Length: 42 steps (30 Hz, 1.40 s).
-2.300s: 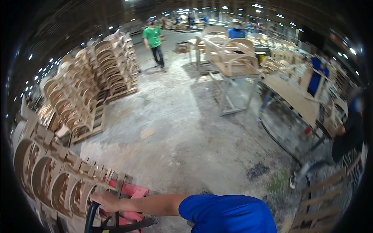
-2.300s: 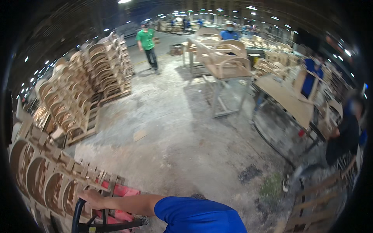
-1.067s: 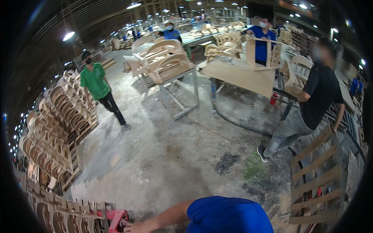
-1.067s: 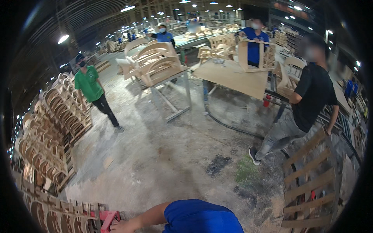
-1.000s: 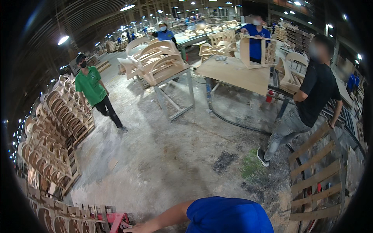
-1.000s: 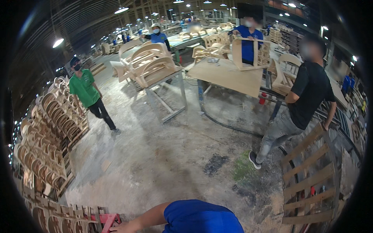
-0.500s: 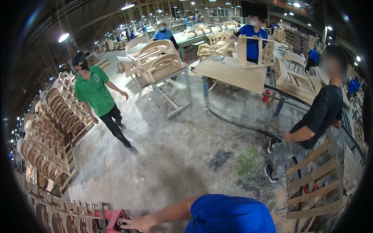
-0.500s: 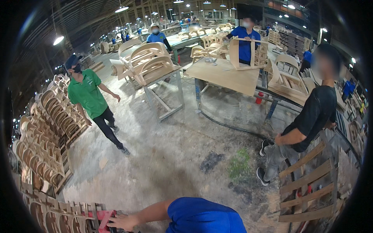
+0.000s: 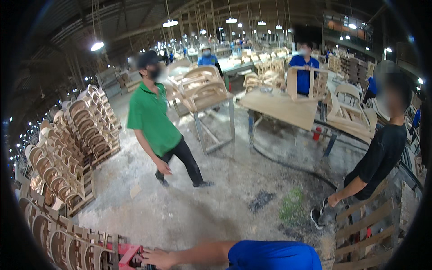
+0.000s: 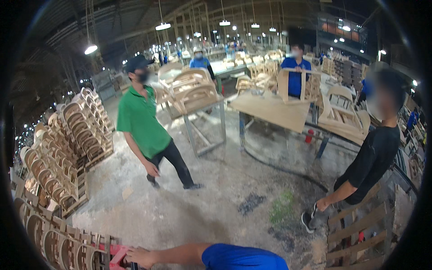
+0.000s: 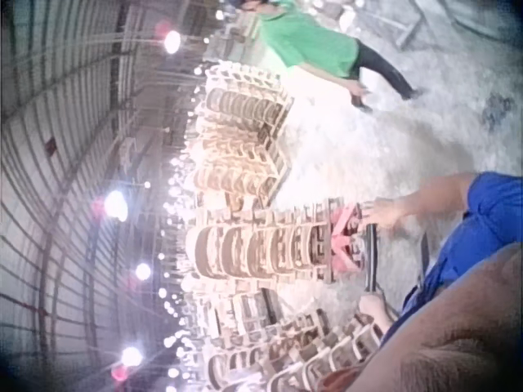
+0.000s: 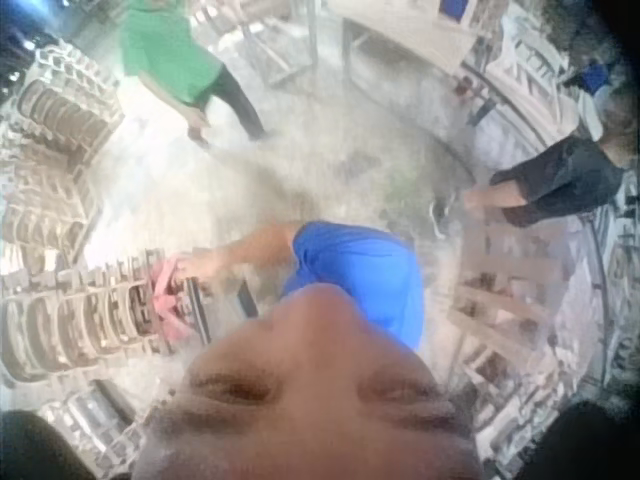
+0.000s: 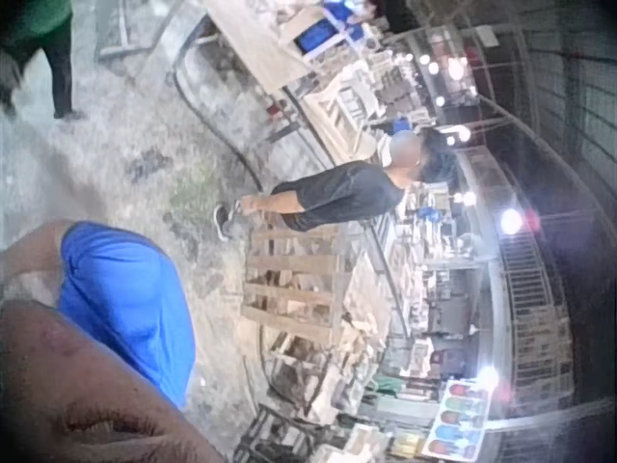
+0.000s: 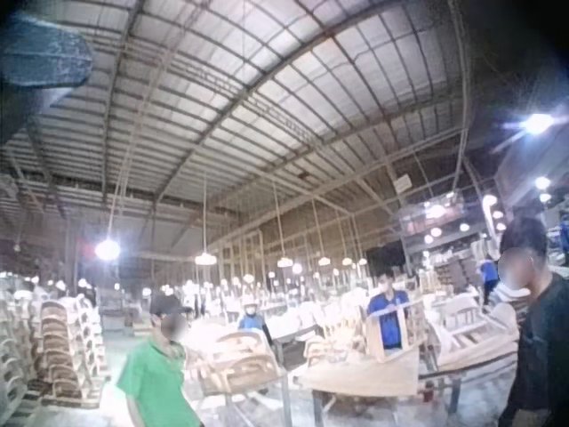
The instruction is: The person uses a manual pallet jack to transport stacks of unfinished wooden chair frames across a factory floor. They then pick up individual chair frames and place them onto a conveyor or workbench for further processing.
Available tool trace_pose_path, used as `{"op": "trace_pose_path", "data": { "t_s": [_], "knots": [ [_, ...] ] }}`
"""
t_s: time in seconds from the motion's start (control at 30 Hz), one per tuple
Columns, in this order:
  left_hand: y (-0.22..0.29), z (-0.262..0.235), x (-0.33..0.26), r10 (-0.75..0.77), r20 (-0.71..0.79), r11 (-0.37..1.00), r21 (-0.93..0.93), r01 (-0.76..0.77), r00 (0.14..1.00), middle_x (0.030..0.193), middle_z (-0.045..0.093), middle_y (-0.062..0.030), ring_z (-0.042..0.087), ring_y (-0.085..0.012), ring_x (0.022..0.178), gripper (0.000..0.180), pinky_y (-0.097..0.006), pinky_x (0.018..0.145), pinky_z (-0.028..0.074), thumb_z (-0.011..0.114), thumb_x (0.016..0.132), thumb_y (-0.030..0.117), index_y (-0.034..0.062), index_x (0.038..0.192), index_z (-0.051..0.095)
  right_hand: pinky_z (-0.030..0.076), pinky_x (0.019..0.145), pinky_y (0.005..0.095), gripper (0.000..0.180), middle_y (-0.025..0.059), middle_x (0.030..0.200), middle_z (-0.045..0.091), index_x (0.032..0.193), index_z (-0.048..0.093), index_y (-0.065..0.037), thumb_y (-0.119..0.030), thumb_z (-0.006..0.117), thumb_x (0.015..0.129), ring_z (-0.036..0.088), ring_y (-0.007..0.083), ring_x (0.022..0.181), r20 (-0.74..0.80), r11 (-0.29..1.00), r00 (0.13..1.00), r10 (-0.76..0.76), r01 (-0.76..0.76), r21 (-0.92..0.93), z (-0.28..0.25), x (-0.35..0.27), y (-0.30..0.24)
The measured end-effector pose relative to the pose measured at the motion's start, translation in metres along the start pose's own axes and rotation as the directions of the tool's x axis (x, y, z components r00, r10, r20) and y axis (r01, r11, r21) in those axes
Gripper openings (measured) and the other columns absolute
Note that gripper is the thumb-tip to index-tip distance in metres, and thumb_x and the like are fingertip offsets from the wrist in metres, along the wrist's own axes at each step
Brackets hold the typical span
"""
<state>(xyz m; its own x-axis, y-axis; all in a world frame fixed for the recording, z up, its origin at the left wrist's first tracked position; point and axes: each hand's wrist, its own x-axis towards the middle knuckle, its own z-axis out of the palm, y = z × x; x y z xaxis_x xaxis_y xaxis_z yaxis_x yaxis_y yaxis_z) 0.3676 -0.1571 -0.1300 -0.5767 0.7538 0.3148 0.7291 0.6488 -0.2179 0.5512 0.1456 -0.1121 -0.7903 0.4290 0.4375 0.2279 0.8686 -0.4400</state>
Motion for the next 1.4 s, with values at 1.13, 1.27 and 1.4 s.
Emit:
{"op": "trace_pose_path", "data": {
  "t_s": [1.13, 1.27, 1.4],
  "knots": [
    [-0.052, -0.018, 0.114, -0.307, -0.174, 0.934, 0.135, 0.332, 0.936, 0.070, 0.073, -0.0117, 0.070, -0.0362, 0.059, 0.045, -0.050, 0.053, 0.053, 0.078, 0.072, 0.059, 0.0148, 0.069, 0.070, 0.046, 0.104, 0.0558, 0.054, 0.0202, 0.138, 0.042, 0.124, 0.058, -0.009, 0.006, 0.068, 0.074, 0.038, 0.0466, 0.137, 0.045, 0.974, 0.999, -0.005, -0.006, 0.227, 0.009, 0.151, -0.017],
    [-0.075, -0.015, 0.127, -0.251, -0.124, 0.968, -0.053, 0.247, 0.960, 0.090, 0.077, -0.0155, 0.074, -0.0400, 0.078, 0.048, -0.052, 0.072, 0.057, 0.075, 0.084, 0.053, 0.0109, 0.107, 0.076, 0.045, 0.106, 0.0576, 0.057, 0.0184, 0.142, 0.044, 0.130, 0.059, -0.014, 0.000, 0.072, 0.077, 0.039, 0.0474, 0.139, 0.068, 0.989, 0.998, 0.020, -0.030, 0.148, 0.021, 0.171, -0.015],
    [-0.066, -0.006, 0.156, -0.275, -0.275, 0.896, -0.421, 0.142, 0.921, 0.096, 0.071, -0.0209, 0.069, -0.0426, 0.093, 0.036, -0.045, 0.082, 0.054, 0.077, 0.072, 0.002, 0.0014, 0.107, 0.069, 0.046, 0.099, 0.0536, 0.042, 0.0145, 0.129, 0.051, 0.119, 0.060, -0.013, -0.002, 0.068, 0.079, 0.050, 0.0419, 0.125, -0.176, 0.968, 0.977, -0.116, 0.151, 0.200, 0.026, 0.191, 0.006]
  ]
}}
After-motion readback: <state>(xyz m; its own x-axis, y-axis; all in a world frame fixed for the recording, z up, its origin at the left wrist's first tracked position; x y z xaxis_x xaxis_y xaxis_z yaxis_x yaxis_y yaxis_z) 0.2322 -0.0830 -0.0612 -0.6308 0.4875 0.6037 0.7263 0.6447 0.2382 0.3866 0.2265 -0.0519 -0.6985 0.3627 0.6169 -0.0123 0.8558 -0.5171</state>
